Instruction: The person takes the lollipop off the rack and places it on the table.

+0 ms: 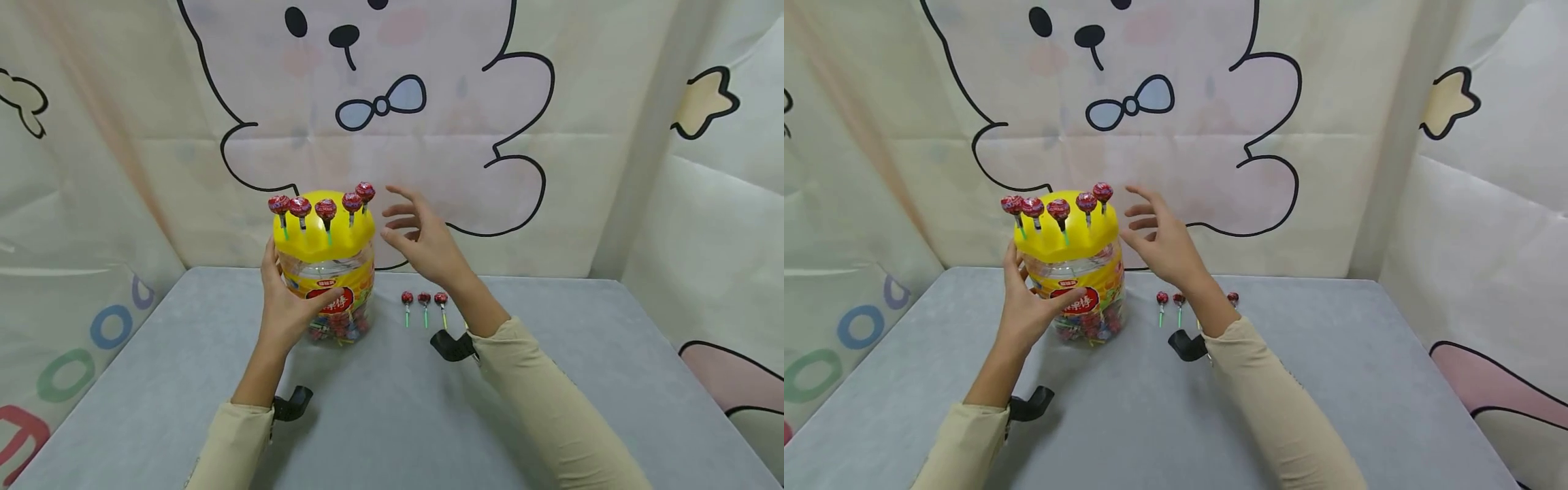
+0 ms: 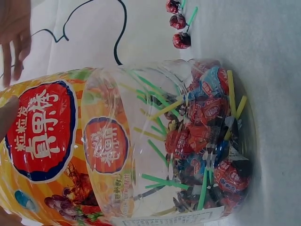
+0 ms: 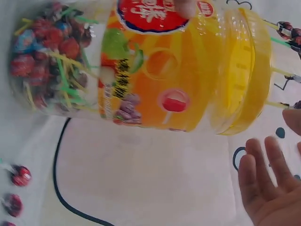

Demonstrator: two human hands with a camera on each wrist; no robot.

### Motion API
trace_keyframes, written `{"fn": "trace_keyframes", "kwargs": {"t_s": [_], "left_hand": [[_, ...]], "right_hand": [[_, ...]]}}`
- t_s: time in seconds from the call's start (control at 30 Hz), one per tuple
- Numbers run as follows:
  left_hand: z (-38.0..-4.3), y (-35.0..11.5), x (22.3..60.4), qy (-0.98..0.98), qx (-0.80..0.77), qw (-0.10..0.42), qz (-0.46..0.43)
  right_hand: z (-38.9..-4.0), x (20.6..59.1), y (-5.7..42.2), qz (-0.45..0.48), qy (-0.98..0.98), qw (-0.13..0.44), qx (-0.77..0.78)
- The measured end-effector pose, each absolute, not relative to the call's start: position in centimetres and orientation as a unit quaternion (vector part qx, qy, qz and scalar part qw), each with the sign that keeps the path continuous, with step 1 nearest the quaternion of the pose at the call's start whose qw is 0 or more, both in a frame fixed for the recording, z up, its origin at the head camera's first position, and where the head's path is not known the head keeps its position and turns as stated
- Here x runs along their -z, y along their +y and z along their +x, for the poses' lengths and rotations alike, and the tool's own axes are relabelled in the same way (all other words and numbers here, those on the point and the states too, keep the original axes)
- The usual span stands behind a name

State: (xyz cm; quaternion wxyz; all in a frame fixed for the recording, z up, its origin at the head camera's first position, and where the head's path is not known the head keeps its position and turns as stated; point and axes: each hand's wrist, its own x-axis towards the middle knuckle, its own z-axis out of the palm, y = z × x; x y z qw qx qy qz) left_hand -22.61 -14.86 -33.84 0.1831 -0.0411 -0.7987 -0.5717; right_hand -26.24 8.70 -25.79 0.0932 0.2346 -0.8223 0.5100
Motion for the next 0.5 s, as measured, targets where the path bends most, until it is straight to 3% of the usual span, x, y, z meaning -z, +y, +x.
{"fn": "trace_keyframes", "kwargs": {"t_s": [0.2,0.5], "left_hand": [[-22.6,-14.8,33.9,-0.795,0.578,0.180,-0.035],[-22.5,-15.0,34.1,-0.804,0.564,0.186,-0.035]], "right_hand": [[-26.7,24.2,7.6,0.281,-0.835,0.121,-0.458],[-27.0,24.6,6.7,0.287,-0.848,0.149,-0.420]]}}
